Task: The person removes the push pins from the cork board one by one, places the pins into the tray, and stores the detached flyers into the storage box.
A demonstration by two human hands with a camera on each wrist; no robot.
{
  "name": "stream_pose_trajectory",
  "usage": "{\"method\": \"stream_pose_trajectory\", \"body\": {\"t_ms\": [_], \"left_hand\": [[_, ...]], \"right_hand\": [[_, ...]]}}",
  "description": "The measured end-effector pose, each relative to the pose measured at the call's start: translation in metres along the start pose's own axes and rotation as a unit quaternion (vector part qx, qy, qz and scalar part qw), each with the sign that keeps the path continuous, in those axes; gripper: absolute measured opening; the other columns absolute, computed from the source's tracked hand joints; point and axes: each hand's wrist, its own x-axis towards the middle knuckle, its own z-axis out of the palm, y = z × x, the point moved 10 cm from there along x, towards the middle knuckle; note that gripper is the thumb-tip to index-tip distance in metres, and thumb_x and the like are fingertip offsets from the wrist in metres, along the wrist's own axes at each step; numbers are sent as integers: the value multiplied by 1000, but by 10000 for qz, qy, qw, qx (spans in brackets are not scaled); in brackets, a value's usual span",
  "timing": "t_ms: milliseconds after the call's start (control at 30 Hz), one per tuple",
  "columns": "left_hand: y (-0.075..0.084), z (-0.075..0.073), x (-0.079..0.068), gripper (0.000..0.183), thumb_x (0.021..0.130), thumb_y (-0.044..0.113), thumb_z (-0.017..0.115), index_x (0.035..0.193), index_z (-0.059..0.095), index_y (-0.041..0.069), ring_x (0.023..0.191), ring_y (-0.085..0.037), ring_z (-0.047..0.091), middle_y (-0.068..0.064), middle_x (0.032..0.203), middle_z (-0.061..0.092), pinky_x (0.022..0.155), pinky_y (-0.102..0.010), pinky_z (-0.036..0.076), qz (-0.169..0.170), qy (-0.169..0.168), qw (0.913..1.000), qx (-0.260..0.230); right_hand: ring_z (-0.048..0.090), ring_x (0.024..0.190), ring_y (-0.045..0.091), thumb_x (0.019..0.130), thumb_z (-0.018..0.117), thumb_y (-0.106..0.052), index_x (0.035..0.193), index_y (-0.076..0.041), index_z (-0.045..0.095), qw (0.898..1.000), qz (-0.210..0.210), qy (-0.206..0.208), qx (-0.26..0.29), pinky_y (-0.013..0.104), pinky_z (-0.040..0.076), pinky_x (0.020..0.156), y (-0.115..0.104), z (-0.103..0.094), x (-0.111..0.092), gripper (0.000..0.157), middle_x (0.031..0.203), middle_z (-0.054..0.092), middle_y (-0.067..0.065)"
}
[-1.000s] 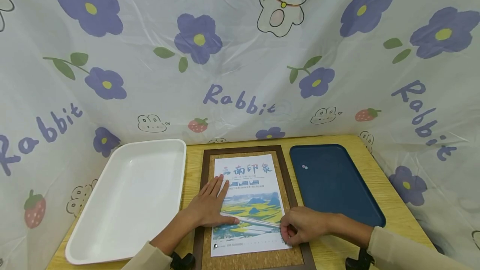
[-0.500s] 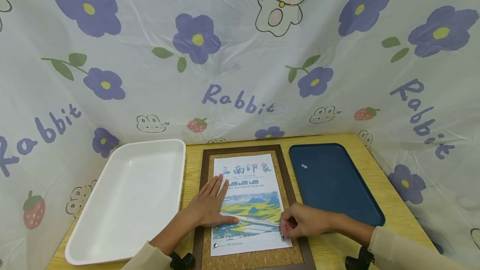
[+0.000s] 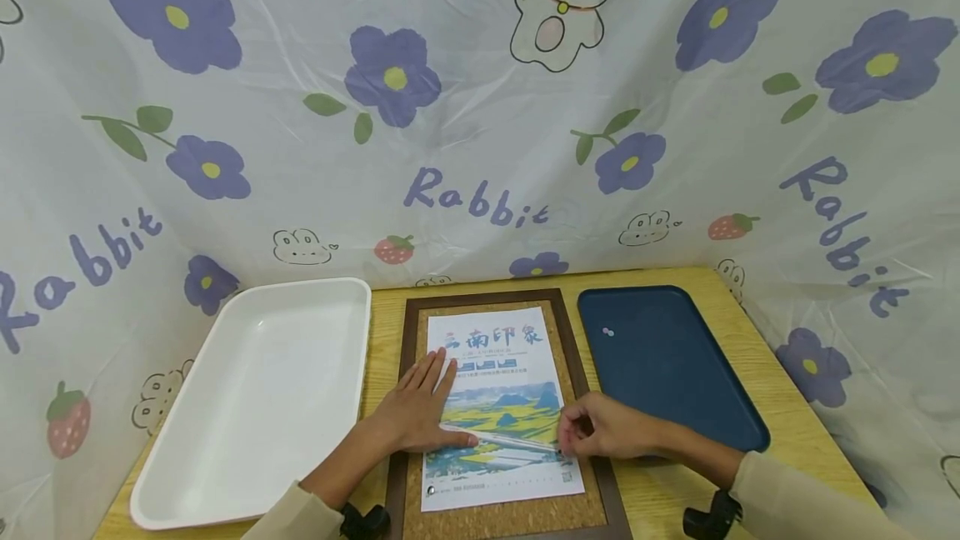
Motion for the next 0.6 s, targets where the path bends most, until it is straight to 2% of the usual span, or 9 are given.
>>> {"method": "stream_pose_trajectory", "body": {"t_ms": [267,467,600], "left_hand": [[5,-7,-6,129,85,91,53,170,13,3,163,-43,6,-24,176,4,129,-60,14,72,-47,9998,-177],[7,-10,-7,126,87,85,59,170,16,2,163,-44,8,-24,176,6,128,-60,18,16,-32,9999,-160],[8,-12,-8,124,87,84,62,170,17,3,163,-42,9,-23,176,7,129,-57,18,-99,-47,9999,-126]], "right_hand": [[52,70,0,98,64,4,96,-1,76,9991,98,409,86,19,47,63,6,-5,3,13,89,73,15],[54,70,1,100,68,-2,96,-4,76,9963,235,822,-36,20,49,64,12,-14,3,9,89,73,15],[52,67,1,100,71,-6,95,-5,76,9938,350,1048,-109,21,47,61,15,-20,4,7,83,71,6]]}}
